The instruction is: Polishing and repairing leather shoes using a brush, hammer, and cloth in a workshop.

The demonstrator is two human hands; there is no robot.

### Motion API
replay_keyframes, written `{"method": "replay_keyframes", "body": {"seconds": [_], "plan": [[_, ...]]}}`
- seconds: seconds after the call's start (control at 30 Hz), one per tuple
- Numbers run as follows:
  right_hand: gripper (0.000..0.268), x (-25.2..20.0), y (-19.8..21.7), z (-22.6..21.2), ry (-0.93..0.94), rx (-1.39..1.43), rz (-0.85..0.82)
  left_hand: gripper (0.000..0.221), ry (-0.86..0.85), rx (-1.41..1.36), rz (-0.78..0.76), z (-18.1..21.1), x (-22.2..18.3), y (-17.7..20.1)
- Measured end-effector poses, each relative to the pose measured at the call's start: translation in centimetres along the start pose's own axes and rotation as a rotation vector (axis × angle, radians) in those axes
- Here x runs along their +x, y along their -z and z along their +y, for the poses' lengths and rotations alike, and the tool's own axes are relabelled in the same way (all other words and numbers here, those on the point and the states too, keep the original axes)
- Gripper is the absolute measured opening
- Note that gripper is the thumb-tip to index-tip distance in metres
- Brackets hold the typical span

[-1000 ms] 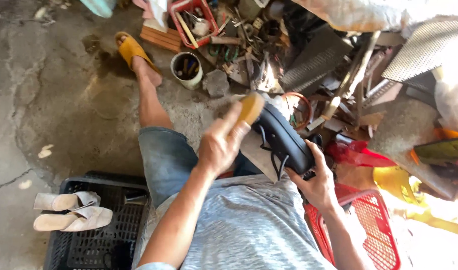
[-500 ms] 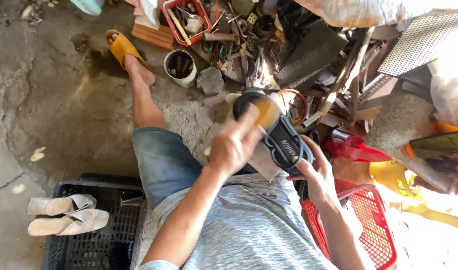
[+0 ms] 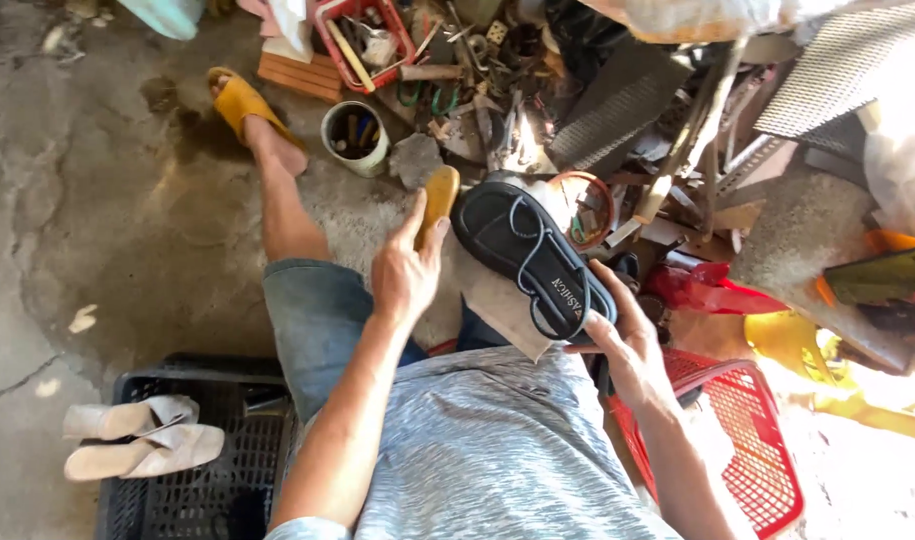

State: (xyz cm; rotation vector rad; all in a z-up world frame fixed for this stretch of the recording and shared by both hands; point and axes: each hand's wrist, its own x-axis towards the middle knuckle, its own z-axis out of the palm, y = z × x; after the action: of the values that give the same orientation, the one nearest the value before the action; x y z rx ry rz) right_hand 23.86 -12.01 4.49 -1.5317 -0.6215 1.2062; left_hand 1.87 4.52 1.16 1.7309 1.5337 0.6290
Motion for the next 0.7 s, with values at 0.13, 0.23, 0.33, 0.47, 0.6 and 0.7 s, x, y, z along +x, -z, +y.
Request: {"method": "replay_keyframes", "body": {"seconds": [0.13,0.23,0.33,0.47,0.6,0.7], "plan": [[0.064,-0.1,0.7,1.5,0.017,0.216,-0.011,0.052,-0.012,-0.209,-0.091,1.4,-3.3,-1.7],[0.063,0.0,0.6,1.1,0.021,0.196,-0.013,0.053,-0.230,0.063,-0.139,1.4,-5.3,-2.5],[0.064,0.5,0.6,1.0,0.012,0.128,-0.038,0.051,-0.325,0.135,-0.181,0.7,-4.2,-2.8],[0.062,0.8,0.1,0.9,0.020,0.179,-0.030,0.049,-0.256,0.037,-0.183,3.1,-4.0,-1.5],[0.058,0.9,0.3,0.9,0.010,0.242,-0.018,0.051,-0.320,-0.020,-0.376,1.9,-5.2,-1.0],[0.058,1.0,0.4,1.3,0.005,0.268,-0.015,0.050,-0.244,0.034,-0.137,-0.2,-2.7,-1.7]]}}
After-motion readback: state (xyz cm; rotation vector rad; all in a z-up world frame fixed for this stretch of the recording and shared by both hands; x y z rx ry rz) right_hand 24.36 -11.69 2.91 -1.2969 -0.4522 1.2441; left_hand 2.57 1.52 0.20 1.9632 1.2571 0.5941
